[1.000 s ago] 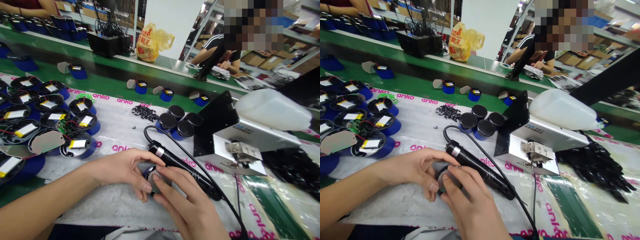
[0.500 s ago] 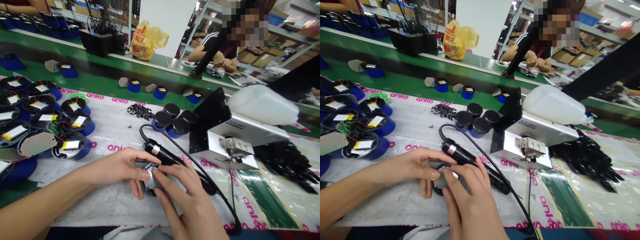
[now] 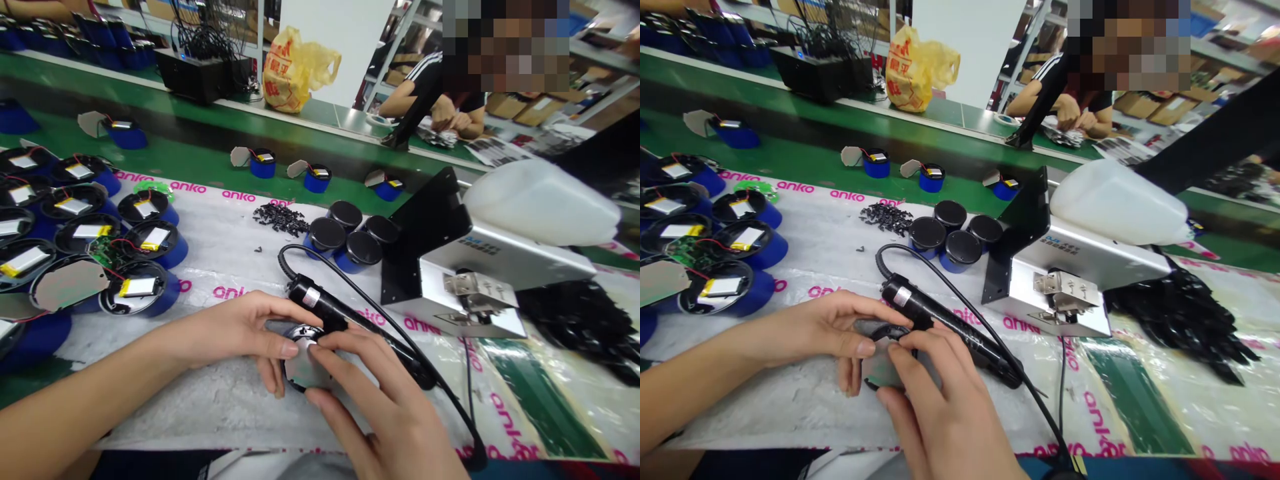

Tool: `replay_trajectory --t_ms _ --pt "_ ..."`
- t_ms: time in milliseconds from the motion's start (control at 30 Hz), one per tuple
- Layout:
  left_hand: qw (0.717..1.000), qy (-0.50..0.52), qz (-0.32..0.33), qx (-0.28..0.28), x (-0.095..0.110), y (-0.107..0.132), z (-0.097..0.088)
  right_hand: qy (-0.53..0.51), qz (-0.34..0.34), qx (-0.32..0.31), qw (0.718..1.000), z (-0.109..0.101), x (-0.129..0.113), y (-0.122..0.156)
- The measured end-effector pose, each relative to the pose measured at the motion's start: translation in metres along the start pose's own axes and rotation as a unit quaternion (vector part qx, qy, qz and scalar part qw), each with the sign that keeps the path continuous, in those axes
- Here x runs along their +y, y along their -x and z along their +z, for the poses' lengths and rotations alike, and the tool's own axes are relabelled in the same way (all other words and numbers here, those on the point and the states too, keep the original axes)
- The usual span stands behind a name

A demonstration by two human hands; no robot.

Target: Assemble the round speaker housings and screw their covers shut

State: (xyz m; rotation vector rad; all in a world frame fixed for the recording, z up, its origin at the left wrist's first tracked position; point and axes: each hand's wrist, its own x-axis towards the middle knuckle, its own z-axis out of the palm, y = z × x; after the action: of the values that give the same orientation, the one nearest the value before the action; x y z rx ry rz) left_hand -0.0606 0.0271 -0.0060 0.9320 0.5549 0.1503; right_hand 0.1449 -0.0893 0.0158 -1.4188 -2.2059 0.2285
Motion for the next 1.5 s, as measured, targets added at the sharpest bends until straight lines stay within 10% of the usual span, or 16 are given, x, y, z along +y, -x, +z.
replay_trajectory --t_ms 667,1100,1500 --pt "0.998 0.065 -0.001 0.012 0.002 -0.003 0.003 -0.065 -0.020 0.009 0.998 0.002 0.010 0.010" --pt "0.986 -0.089 0.031 0.137 -0.009 -0.007 0.025 -0.115 0.035 0.024 0.992 0.011 0.003 0.015" --pt "0.999 -0.036 0.001 -0.011 -0.001 0.004 0.003 -0.073 -0.038 0.049 0.995 0.014 0.010 0.003"
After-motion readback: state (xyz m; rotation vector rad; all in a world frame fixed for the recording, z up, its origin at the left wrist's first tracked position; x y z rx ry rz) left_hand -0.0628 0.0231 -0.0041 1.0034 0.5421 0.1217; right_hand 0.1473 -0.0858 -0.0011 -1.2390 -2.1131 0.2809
